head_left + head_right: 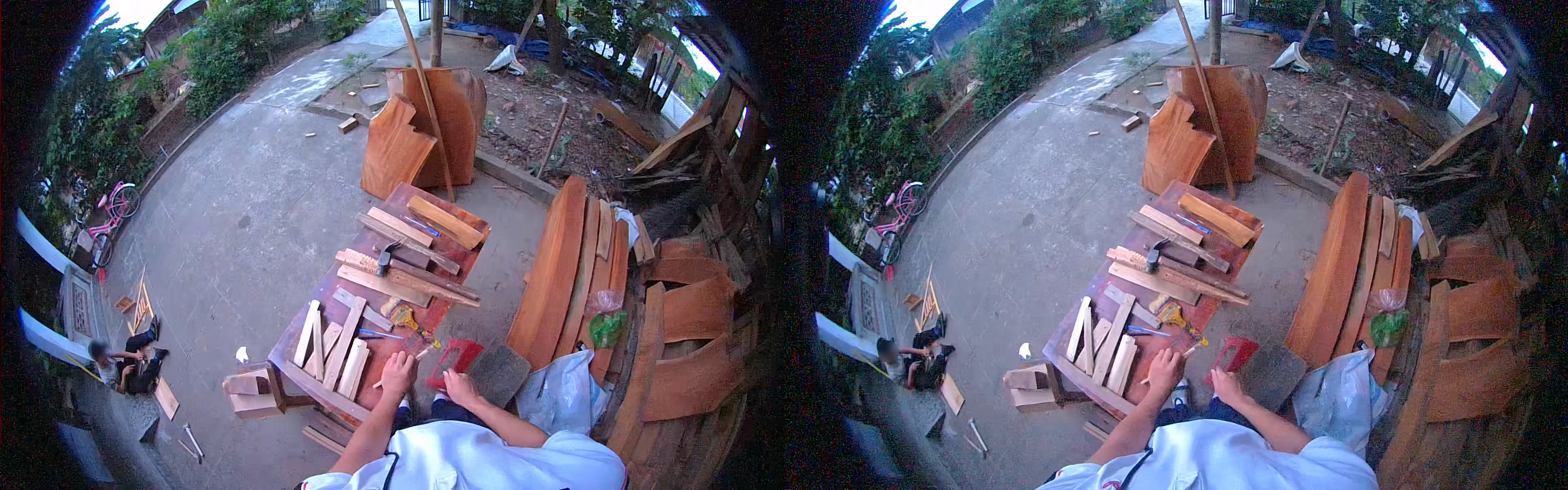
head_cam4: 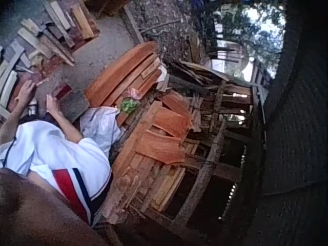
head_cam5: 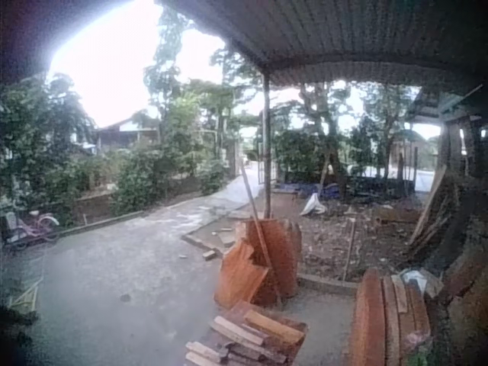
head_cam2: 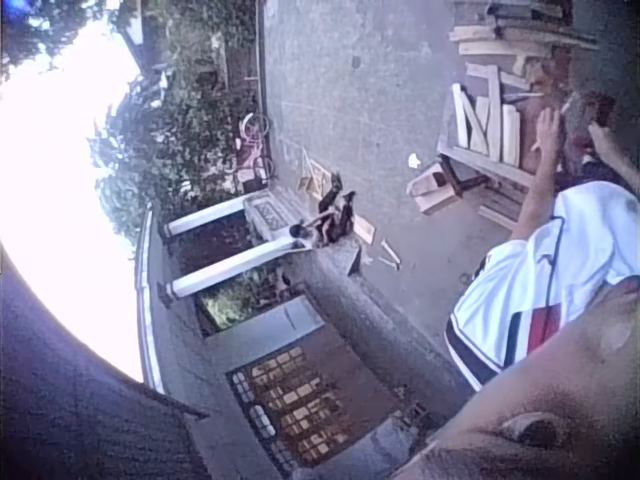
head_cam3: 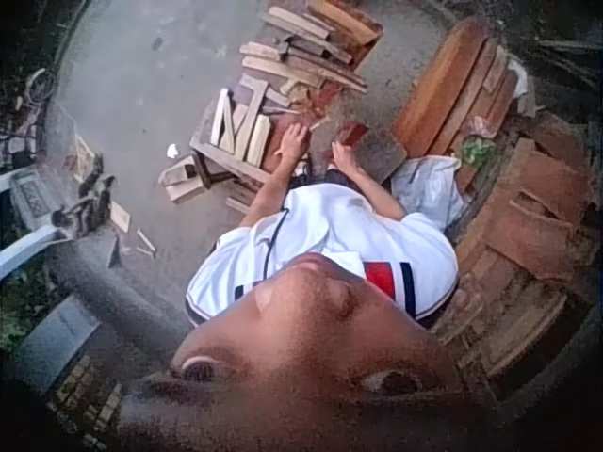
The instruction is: Measure, mark, and hammer wood scraps in a workshop area.
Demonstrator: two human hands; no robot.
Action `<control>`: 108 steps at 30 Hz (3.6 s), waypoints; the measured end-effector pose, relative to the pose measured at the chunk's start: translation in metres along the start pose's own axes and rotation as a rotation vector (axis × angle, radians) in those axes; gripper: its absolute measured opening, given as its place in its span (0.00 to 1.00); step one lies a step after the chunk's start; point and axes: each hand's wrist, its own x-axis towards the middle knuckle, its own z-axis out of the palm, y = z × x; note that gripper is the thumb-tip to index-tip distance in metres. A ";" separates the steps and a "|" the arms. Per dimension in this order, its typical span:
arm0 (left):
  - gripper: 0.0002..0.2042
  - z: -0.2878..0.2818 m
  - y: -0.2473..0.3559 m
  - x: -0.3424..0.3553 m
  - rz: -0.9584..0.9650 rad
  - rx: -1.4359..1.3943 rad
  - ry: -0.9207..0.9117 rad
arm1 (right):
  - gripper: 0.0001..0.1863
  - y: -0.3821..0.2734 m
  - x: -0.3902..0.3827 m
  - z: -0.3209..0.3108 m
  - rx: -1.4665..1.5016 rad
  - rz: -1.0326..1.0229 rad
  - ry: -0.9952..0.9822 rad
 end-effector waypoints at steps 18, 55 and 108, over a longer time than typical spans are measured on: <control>0.09 -0.012 0.006 -0.008 -0.096 -0.070 0.017 | 0.16 0.016 0.003 0.015 -0.016 -0.159 0.079; 0.09 -0.013 0.010 -0.006 -0.076 0.027 0.017 | 0.16 -0.003 -0.011 -0.006 0.044 -0.059 0.012; 0.09 -0.005 0.004 -0.007 -0.029 0.019 0.028 | 0.13 0.055 -0.027 0.015 -0.020 -0.026 -0.117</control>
